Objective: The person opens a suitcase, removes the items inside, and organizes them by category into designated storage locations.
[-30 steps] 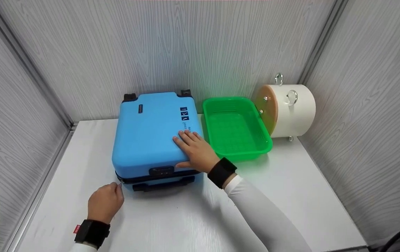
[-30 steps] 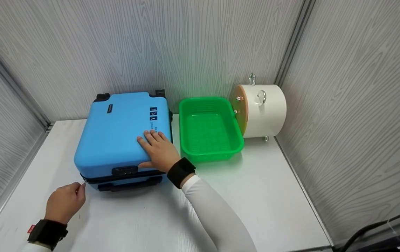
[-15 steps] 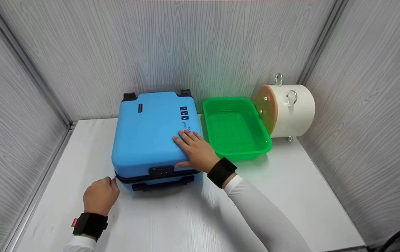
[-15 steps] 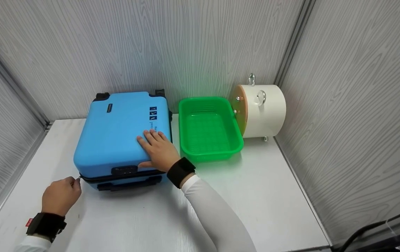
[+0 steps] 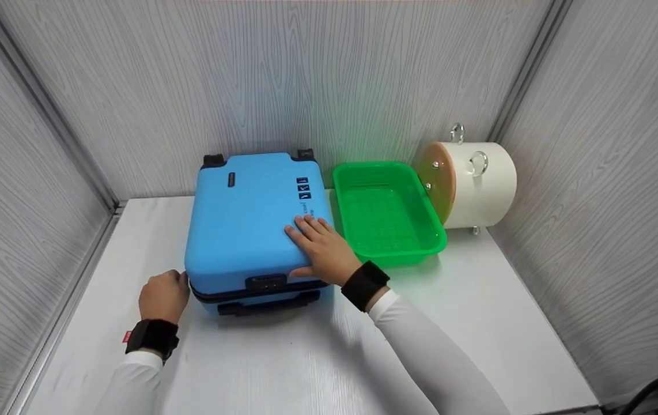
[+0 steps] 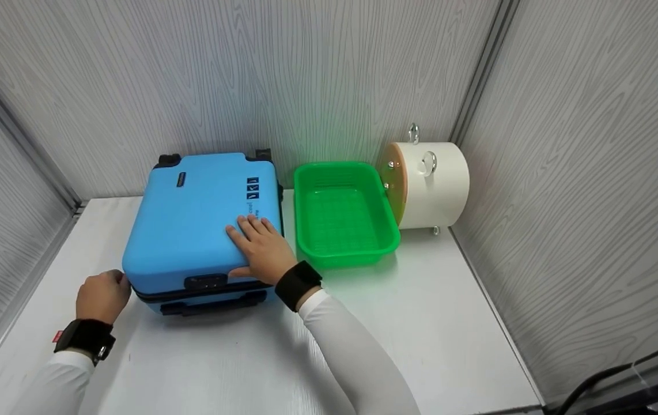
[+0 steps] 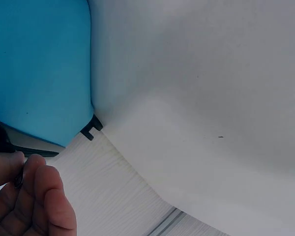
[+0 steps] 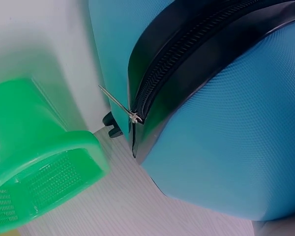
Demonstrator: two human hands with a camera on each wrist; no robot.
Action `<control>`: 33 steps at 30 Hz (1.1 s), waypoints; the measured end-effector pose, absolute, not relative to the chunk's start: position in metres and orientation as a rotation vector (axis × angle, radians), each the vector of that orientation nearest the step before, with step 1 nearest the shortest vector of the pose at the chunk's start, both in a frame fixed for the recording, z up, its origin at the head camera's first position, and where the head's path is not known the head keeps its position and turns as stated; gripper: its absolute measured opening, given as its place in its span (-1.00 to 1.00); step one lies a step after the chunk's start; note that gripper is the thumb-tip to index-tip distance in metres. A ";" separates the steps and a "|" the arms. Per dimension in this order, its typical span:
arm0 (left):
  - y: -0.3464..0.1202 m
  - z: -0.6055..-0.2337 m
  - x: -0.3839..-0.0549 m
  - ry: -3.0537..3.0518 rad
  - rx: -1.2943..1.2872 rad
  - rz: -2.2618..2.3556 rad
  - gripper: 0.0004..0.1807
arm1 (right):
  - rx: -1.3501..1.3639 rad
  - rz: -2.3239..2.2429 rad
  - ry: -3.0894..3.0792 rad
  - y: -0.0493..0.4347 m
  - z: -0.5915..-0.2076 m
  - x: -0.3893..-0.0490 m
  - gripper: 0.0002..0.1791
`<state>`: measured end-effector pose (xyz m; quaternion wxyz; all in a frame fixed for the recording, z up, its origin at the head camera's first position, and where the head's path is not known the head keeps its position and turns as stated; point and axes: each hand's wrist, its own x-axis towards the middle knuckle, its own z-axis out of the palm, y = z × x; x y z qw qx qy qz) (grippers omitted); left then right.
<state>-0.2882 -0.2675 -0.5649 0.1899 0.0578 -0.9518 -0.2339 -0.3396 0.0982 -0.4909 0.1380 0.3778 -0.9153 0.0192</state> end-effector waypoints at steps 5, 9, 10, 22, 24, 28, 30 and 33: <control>-0.267 -0.566 -0.303 -2.661 0.182 -0.692 -0.56 | 1.097 0.053 -2.659 0.101 -0.488 -0.341 0.14; -0.266 -0.567 -0.309 -2.657 0.152 -0.695 -0.58 | 1.114 0.194 -2.728 0.105 -0.483 -0.338 0.09; -0.267 -0.567 -0.309 -2.659 0.147 -0.695 -0.59 | 1.118 0.249 -2.735 0.106 -0.483 -0.335 0.06; -0.268 -0.568 -0.309 -2.693 0.159 -0.750 -0.62 | 1.285 0.435 -2.070 0.064 -0.521 -0.271 -0.85; -0.269 -0.568 -0.308 -2.691 0.164 -0.748 -0.62 | 1.309 0.343 -2.117 0.057 -0.534 -0.262 -0.86; -0.271 -0.571 -0.306 -2.687 0.152 -0.746 -0.61 | 1.254 0.174 -2.319 0.051 -0.561 -0.257 -0.76; -0.272 -0.572 -0.305 -2.682 0.146 -0.740 -0.61 | 1.214 0.134 -2.431 0.049 -0.572 -0.258 -0.70; -0.274 -0.572 -0.304 -2.675 0.146 -0.729 -0.62 | 1.171 0.131 -2.560 0.045 -0.582 -0.260 -0.65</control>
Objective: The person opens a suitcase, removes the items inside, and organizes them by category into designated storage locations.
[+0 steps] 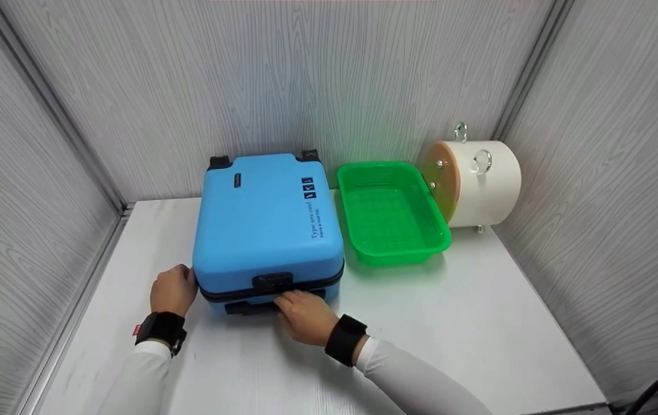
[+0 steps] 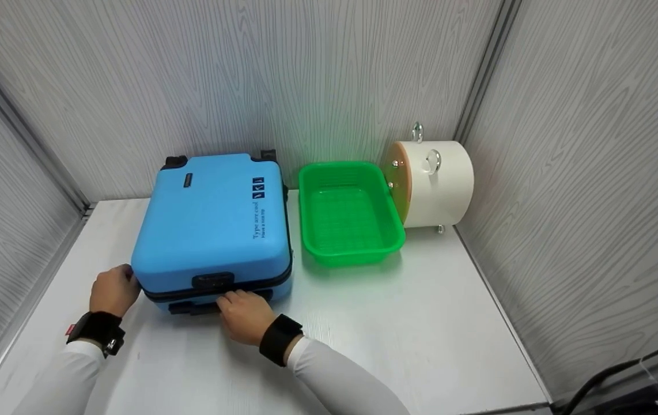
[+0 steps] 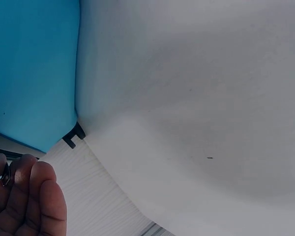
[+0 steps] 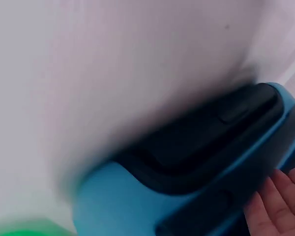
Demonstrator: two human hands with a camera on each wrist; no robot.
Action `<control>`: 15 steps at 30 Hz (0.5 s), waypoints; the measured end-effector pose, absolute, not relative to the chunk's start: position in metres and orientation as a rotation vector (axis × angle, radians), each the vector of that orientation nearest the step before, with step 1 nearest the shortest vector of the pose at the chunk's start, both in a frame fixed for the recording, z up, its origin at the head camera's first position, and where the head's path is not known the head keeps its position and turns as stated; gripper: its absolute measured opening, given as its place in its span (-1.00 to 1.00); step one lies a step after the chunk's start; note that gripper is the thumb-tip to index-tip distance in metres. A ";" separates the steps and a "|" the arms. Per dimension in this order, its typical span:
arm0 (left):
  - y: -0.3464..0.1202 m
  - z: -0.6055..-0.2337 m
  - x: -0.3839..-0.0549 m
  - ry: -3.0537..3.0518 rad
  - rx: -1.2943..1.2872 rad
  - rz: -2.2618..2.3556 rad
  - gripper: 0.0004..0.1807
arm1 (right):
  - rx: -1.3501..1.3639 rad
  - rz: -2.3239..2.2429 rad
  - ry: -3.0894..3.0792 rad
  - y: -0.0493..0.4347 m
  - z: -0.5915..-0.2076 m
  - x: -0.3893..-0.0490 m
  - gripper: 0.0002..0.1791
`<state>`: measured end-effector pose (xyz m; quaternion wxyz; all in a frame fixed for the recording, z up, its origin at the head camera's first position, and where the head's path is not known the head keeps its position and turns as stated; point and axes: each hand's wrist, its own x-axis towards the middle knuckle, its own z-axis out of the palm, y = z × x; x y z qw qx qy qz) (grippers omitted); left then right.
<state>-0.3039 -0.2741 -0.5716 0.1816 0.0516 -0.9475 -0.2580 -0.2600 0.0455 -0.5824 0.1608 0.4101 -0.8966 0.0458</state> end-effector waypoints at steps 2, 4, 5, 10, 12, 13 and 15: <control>-0.274 -0.572 -0.303 -2.672 0.150 -0.727 -0.62 | 1.148 0.129 -2.613 0.043 -0.587 -0.262 -0.65; -0.274 -0.572 -0.303 -2.670 0.155 -0.726 -0.61 | 1.138 0.123 -2.644 0.038 -0.590 -0.263 -0.65; -0.274 -0.572 -0.303 -2.669 0.156 -0.727 -0.60 | 1.138 0.112 -2.651 0.035 -0.591 -0.263 -0.66; -0.273 -0.570 -0.302 -2.671 0.162 -0.737 -0.60 | 1.167 0.102 -2.681 0.015 -0.589 -0.264 -0.68; -0.273 -0.569 -0.301 -2.671 0.163 -0.742 -0.60 | 1.167 0.113 -2.702 0.006 -0.588 -0.262 -0.67; -0.273 -0.570 -0.301 -2.672 0.163 -0.742 -0.61 | 1.160 0.124 -2.716 0.002 -0.588 -0.262 -0.67; -0.273 -0.571 -0.300 -2.673 0.162 -0.741 -0.62 | 1.130 0.142 -2.751 -0.005 -0.589 -0.261 -0.68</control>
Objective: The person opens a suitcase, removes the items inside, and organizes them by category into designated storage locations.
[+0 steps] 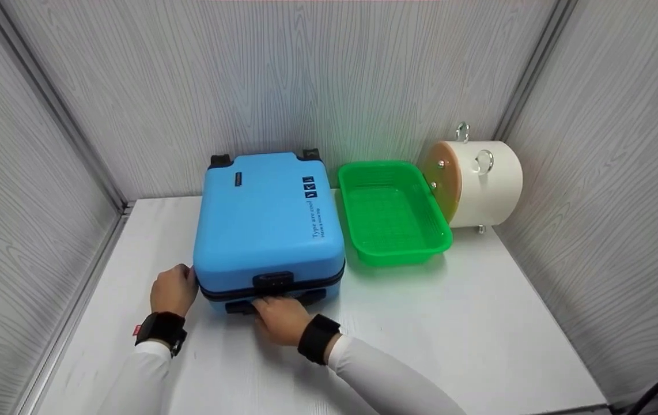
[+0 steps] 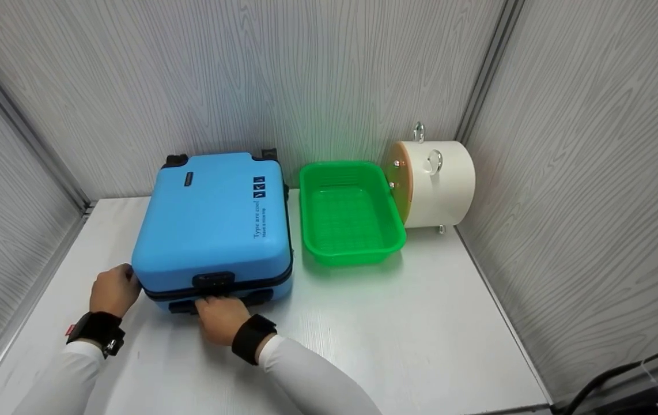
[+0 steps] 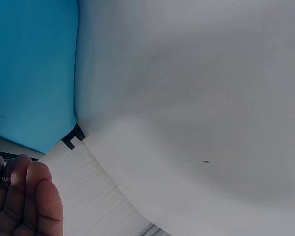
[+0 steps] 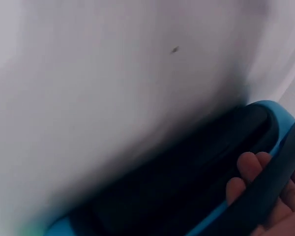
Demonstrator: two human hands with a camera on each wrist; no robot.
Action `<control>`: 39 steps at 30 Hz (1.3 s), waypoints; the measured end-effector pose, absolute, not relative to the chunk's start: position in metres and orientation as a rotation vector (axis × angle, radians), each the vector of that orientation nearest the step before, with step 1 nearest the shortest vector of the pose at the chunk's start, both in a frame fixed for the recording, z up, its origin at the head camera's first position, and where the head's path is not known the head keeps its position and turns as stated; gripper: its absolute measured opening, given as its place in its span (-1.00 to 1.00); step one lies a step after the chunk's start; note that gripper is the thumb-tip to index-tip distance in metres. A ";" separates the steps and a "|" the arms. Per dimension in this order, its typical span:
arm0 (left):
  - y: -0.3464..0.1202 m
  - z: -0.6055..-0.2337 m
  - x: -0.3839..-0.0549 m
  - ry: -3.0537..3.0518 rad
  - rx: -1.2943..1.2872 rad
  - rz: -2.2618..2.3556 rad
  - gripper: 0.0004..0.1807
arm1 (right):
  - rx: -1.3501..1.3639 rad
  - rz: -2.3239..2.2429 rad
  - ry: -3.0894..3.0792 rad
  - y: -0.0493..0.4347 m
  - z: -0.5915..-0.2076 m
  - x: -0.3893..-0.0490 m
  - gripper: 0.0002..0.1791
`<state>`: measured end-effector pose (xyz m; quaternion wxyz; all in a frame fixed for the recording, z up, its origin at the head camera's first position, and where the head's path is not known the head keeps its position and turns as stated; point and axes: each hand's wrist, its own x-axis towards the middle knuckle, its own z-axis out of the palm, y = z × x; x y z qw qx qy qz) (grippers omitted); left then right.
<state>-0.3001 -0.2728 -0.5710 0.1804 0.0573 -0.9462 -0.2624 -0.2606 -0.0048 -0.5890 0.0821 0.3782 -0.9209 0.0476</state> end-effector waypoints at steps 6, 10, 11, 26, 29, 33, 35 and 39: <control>-0.274 -0.573 -0.301 -2.669 0.142 -0.721 -0.62 | 0.994 0.216 -2.791 -0.017 -0.594 -0.260 -0.67; -0.275 -0.573 -0.300 -2.670 0.131 -0.713 -0.63 | 0.940 0.325 -2.800 -0.017 -0.601 -0.259 -0.61; -0.276 -0.574 -0.300 -2.674 0.125 -0.712 -0.62 | 0.937 0.342 -2.795 -0.016 -0.603 -0.259 -0.60; -0.282 -0.583 -0.292 -2.587 0.111 -0.735 -0.60 | 1.248 0.230 -2.795 0.018 -0.597 -0.260 -0.54; -0.288 -0.581 -0.292 -2.564 0.138 -0.737 -0.61 | 1.327 0.193 -2.791 0.026 -0.596 -0.262 -0.54; -0.296 -0.582 -0.289 -2.577 0.175 -0.729 -0.60 | 1.402 0.197 -2.751 0.044 -0.601 -0.262 -0.64; -0.299 -0.584 -0.287 -2.587 0.195 -0.721 -0.60 | 1.433 0.237 -2.712 0.056 -0.604 -0.263 -0.68; -0.303 -0.584 -0.284 -2.586 0.224 -0.722 -0.60 | 1.459 0.352 -2.612 0.085 -0.608 -0.267 -0.73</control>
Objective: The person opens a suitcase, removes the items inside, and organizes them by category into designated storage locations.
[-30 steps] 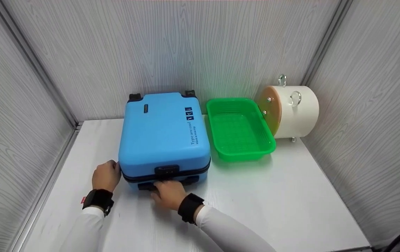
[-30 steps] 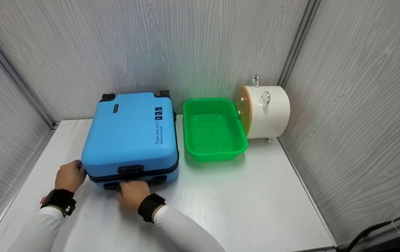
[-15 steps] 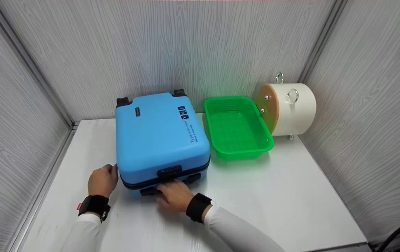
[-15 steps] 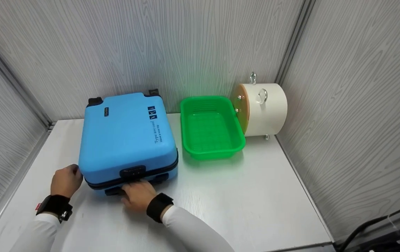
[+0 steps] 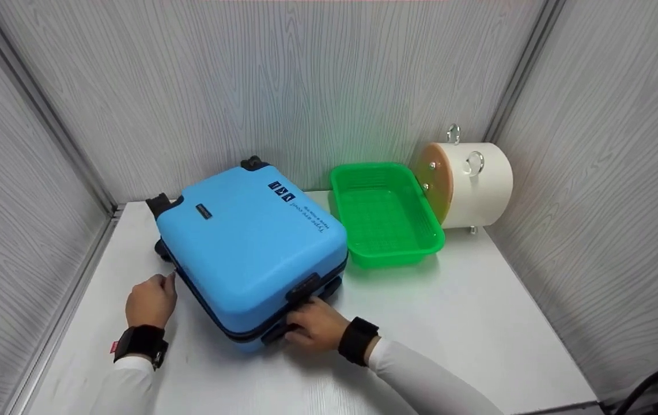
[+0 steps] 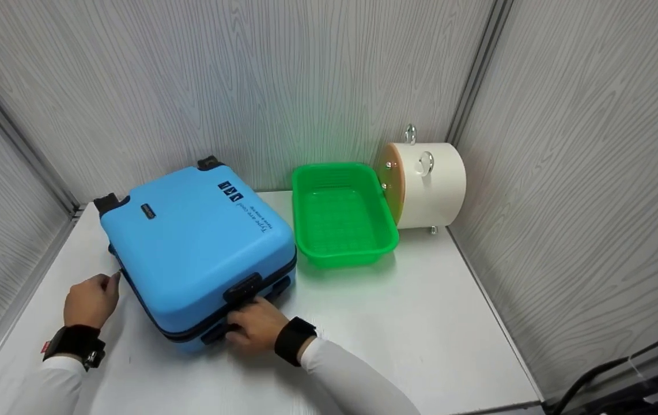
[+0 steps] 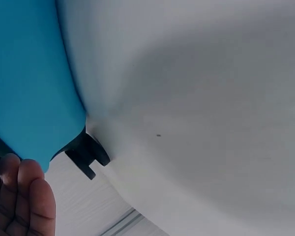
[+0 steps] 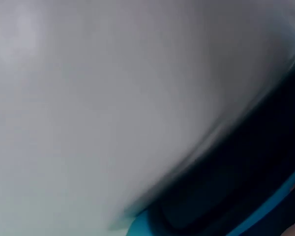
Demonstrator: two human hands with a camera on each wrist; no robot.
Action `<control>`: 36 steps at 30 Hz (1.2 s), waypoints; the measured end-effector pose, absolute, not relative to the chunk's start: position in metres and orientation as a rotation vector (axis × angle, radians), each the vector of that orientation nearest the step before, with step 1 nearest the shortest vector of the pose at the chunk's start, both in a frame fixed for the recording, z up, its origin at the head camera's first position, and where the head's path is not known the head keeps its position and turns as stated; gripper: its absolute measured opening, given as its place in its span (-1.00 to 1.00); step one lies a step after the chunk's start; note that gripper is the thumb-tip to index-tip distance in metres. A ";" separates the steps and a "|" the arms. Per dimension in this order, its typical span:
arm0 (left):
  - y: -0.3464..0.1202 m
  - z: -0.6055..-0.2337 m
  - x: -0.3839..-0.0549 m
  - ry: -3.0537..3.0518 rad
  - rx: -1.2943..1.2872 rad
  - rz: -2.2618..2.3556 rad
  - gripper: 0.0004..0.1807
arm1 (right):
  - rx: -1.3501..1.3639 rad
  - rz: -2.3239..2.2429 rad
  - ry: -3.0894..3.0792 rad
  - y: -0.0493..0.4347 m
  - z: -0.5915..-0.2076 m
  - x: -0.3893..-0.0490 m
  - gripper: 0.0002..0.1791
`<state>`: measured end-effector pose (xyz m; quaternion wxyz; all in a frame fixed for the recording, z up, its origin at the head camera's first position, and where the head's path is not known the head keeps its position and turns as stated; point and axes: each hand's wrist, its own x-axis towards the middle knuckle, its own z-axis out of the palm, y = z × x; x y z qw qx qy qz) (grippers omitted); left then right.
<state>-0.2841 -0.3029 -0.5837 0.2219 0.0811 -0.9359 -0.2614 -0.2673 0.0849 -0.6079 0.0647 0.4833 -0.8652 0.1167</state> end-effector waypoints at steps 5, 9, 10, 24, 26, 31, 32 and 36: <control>-0.310 -0.574 -0.287 -2.581 0.277 -0.735 -0.61 | 1.392 0.506 -2.545 0.112 -0.610 -0.272 -0.72; -0.312 -0.571 -0.288 -2.592 0.294 -0.730 -0.59 | 1.265 0.580 -2.524 0.119 -0.610 -0.267 -0.72; -0.312 -0.572 -0.288 -2.599 0.290 -0.733 -0.59 | 1.208 0.598 -2.498 0.120 -0.611 -0.264 -0.75; -0.307 -0.576 -0.290 -2.574 0.275 -0.738 -0.59 | 0.096 2.174 -2.474 0.086 -0.599 -0.219 0.06; -0.306 -0.576 -0.291 -2.576 0.269 -0.738 -0.60 | 0.018 2.220 -2.380 0.073 -0.597 -0.219 0.06; -0.306 -0.577 -0.290 -2.573 0.260 -0.734 -0.59 | -0.131 2.158 -2.263 0.051 -0.602 -0.219 0.00; -0.306 -0.577 -0.290 -2.571 0.263 -0.731 -0.59 | -0.152 2.152 -2.260 0.049 -0.604 -0.219 -0.01; -0.308 -0.578 -0.288 -2.571 0.280 -0.724 -0.55 | -0.205 2.197 -2.268 0.050 -0.608 -0.220 -0.02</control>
